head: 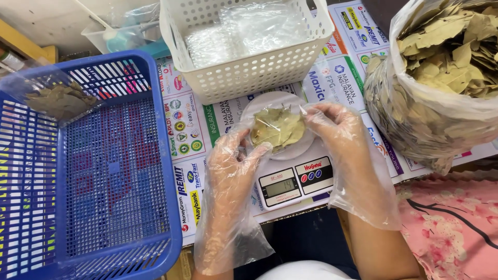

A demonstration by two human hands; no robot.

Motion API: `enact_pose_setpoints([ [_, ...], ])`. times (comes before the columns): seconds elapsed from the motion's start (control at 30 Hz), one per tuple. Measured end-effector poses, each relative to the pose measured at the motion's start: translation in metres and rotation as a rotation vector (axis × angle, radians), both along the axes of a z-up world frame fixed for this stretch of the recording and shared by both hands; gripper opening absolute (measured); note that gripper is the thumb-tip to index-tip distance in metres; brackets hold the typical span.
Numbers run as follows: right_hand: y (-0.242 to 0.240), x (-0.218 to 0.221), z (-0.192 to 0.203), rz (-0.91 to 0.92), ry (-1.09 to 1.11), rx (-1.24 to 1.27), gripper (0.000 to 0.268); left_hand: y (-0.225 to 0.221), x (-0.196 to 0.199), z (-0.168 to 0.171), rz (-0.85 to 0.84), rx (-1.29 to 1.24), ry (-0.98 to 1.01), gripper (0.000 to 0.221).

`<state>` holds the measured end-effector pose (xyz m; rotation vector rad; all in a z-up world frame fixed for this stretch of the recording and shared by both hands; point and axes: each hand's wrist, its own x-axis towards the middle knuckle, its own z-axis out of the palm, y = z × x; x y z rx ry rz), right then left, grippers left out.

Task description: Packaging dried leaves into small plastic bags and organizing them into a basket.

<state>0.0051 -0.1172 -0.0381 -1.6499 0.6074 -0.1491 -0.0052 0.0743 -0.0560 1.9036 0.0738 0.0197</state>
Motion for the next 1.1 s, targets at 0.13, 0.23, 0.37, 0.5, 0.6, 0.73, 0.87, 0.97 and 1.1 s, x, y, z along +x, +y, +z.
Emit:
enact_pose_setpoints([
  [0.13,0.022,-0.006,0.032,0.089,0.087,-0.097,0.014,0.003,-0.001,0.002,-0.005,-0.021,-0.021,0.05],
  [0.23,0.022,-0.012,0.04,0.123,0.046,-0.035,0.02,0.002,-0.004,0.005,0.014,-0.045,-0.005,0.046],
  [0.37,0.014,-0.012,0.039,0.085,-0.071,0.059,0.032,0.002,-0.004,0.004,0.029,-0.024,-0.014,0.038],
  [0.5,-0.001,-0.007,0.007,0.145,-0.103,0.06,0.038,0.001,-0.005,0.005,0.022,-0.019,-0.031,0.037],
  [0.6,-0.001,-0.01,-0.001,0.229,-0.103,0.115,0.037,-0.001,-0.005,0.008,0.016,-0.056,-0.075,0.036],
  [0.73,-0.018,-0.016,-0.013,0.064,-0.346,-0.175,0.027,0.005,-0.004,0.001,0.189,-0.204,-0.277,0.021],
  [0.87,-0.006,-0.036,0.026,0.0,-0.194,-0.308,0.028,0.009,-0.005,-0.009,0.272,-0.226,-0.397,0.01],
  [0.97,-0.008,-0.039,0.036,0.007,-0.117,-0.427,0.029,0.006,-0.005,-0.008,0.287,-0.175,-0.435,0.006],
  [1.1,0.008,-0.04,0.048,-0.103,-0.092,-0.176,0.024,0.008,-0.005,-0.009,0.277,-0.158,-0.443,0.007],
])
